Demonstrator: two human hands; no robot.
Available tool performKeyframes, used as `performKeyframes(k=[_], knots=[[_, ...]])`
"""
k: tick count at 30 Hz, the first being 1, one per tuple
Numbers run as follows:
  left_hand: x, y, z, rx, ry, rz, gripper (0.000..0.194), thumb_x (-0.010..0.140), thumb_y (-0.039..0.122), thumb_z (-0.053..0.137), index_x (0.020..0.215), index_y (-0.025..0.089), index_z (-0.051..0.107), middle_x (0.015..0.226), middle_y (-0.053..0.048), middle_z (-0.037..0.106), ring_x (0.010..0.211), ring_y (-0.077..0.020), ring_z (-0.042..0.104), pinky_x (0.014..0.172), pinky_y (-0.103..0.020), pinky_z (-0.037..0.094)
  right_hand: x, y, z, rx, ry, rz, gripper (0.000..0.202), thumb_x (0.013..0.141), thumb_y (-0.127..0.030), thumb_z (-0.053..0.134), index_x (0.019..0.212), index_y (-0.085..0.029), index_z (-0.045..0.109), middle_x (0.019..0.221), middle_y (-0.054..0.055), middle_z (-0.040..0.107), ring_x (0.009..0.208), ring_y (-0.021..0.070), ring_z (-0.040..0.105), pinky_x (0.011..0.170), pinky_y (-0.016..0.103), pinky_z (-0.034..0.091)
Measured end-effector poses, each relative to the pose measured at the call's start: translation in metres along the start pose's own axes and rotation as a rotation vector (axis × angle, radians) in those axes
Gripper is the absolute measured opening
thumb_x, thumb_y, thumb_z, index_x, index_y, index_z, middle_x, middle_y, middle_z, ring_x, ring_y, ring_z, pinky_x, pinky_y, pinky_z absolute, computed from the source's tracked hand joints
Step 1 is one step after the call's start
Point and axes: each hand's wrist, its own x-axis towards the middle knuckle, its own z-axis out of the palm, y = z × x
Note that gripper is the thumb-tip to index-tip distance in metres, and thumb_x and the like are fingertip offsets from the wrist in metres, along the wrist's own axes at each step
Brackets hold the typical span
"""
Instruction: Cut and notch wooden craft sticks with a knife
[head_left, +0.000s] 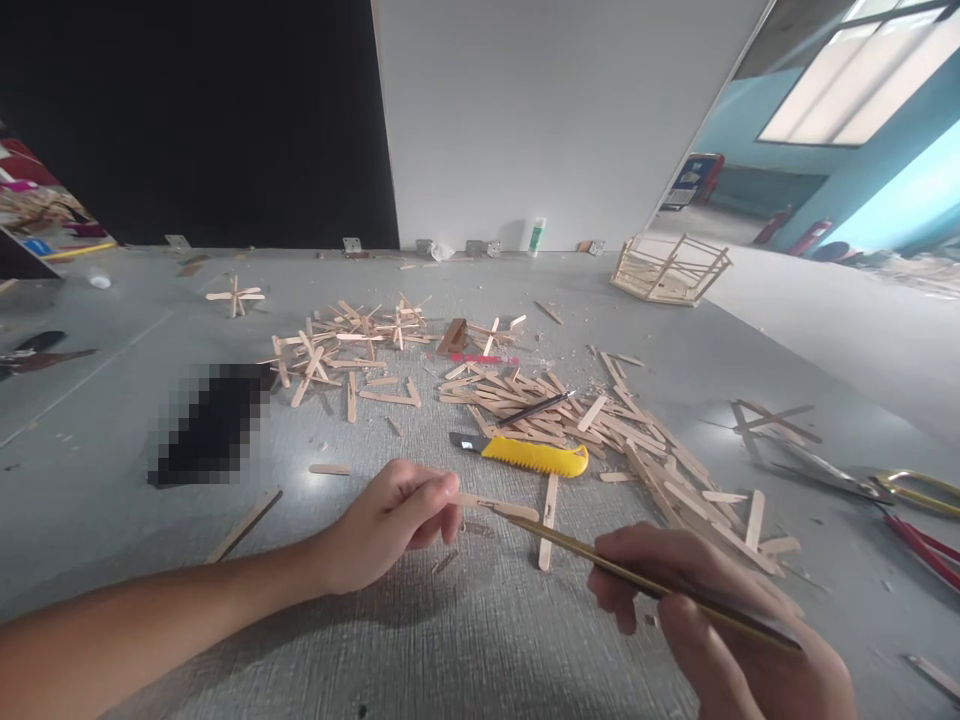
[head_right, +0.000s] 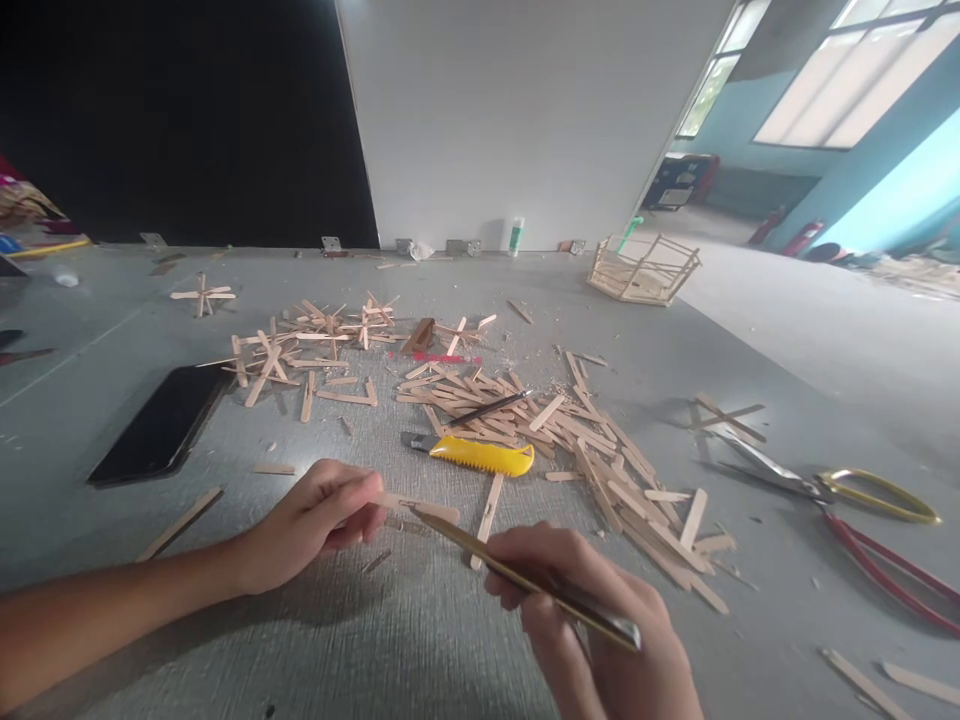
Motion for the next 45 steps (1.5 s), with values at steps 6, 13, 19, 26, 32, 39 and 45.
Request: performKeyframes(k=[6, 13, 19, 26, 32, 39, 45], knots=[[0.002, 0.001, -0.001, -0.012, 0.008, -0.003, 0.058, 0.106, 0.053, 0.042, 0.066, 0.016, 0.062, 0.047, 0.006, 0.039, 0.044, -0.0076, 0.034, 0.045, -0.020, 0.027, 0.004, 0.009, 0.002, 0.168, 0.025, 0.172, 0.030, 0.104, -0.044, 0.050, 0.103, -0.023, 0.071, 0.071, 0.005, 0.068, 0.059, 0.0178, 0.063, 0.050, 0.025, 0.055], [0.002, 0.005, -0.001, -0.046, -0.001, 0.001, 0.057, 0.107, 0.053, 0.043, 0.069, 0.015, 0.062, 0.051, 0.006, 0.041, 0.046, -0.0076, 0.034, 0.046, -0.020, 0.027, 0.010, 0.030, 0.006, 0.398, 0.097, 0.320, 0.033, 0.104, -0.046, 0.051, 0.103, -0.020, 0.071, 0.067, 0.004, 0.066, 0.055, 0.0164, 0.061, 0.046, 0.025, 0.052], [0.000, 0.003, 0.001, 0.043, 0.053, 0.027, 0.057, 0.108, 0.052, 0.040, 0.067, 0.017, 0.059, 0.051, 0.006, 0.039, 0.046, -0.0083, 0.035, 0.048, -0.021, 0.029, 0.003, 0.021, 0.000, 0.176, 0.051, 0.131, 0.025, 0.105, -0.040, 0.052, 0.106, -0.025, 0.071, 0.068, 0.003, 0.066, 0.055, 0.0163, 0.061, 0.049, 0.026, 0.053], [-0.001, 0.000, 0.004, 0.126, 0.121, 0.043, 0.057, 0.107, 0.052, 0.039, 0.061, 0.020, 0.046, 0.053, 0.006, 0.035, 0.047, -0.0091, 0.030, 0.047, -0.024, 0.025, -0.001, 0.002, 0.005, 0.063, 0.187, 0.022, 0.025, 0.104, -0.044, 0.051, 0.100, -0.030, 0.072, 0.063, 0.002, 0.062, 0.052, 0.0182, 0.057, 0.047, 0.029, 0.049], [-0.003, 0.001, 0.004, 0.152, 0.107, 0.053, 0.057, 0.107, 0.052, 0.038, 0.061, 0.020, 0.044, 0.054, 0.006, 0.035, 0.049, -0.0097, 0.031, 0.049, -0.025, 0.025, 0.002, 0.007, -0.002, -0.002, 0.064, -0.021, 0.024, 0.106, -0.041, 0.048, 0.105, -0.031, 0.070, 0.065, 0.001, 0.065, 0.055, 0.0164, 0.061, 0.049, 0.024, 0.052], [-0.001, 0.002, 0.003, 0.163, 0.086, 0.055, 0.056, 0.108, 0.048, 0.036, 0.060, 0.021, 0.041, 0.053, 0.007, 0.033, 0.047, -0.0097, 0.028, 0.048, -0.025, 0.024, 0.005, 0.005, -0.001, -0.025, 0.047, -0.054, 0.024, 0.105, -0.036, 0.049, 0.103, -0.029, 0.071, 0.065, 0.000, 0.067, 0.051, 0.0149, 0.062, 0.048, 0.024, 0.053], [0.000, 0.007, 0.011, 0.600, -0.191, 0.137, 0.047, 0.106, 0.028, 0.040, 0.060, 0.021, 0.032, 0.050, 0.009, 0.025, 0.042, -0.0078, 0.023, 0.050, -0.027, 0.021, 0.015, 0.007, -0.005, -0.271, -0.102, -0.088, 0.013, 0.092, -0.025, 0.066, 0.085, -0.028, 0.077, 0.064, -0.001, 0.072, 0.047, 0.0147, 0.065, 0.045, 0.023, 0.054]])
